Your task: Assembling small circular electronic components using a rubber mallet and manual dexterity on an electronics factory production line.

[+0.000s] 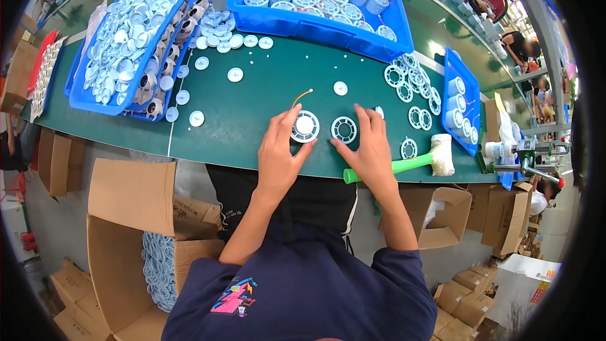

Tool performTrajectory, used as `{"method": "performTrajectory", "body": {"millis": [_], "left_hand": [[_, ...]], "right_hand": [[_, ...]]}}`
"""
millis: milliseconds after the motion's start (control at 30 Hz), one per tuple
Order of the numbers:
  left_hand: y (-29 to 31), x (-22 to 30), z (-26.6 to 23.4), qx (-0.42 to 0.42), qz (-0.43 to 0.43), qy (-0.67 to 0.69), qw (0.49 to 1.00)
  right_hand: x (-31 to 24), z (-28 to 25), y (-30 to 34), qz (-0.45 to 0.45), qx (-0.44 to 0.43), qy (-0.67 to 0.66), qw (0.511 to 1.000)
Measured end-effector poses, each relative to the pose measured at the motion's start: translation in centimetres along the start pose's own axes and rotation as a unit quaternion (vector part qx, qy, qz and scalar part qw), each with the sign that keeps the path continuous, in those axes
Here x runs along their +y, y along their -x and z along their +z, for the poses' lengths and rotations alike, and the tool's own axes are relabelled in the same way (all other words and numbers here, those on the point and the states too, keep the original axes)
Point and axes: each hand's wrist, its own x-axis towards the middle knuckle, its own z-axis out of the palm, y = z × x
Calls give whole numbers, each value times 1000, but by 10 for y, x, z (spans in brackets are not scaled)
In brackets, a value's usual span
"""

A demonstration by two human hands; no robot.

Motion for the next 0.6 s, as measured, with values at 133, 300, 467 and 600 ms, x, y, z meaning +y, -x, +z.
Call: {"method": "performTrajectory", "body": {"millis": [133,300,467,600], "left_hand": [[1,6,-4,-26,1,16,1000],[3,5,-5,-71,-31,31,997],[4,2,-4,-58,-17,30,998],[6,-3,0,-40,3,19,999]], "right_hand": [[8,4,-1,-66,-39,1,997],[5,5,1,-47,6,-5,999],[-33,-10,0,-93,51,-199,974],[-58,3,-4,-151,46,-150,976]]}}
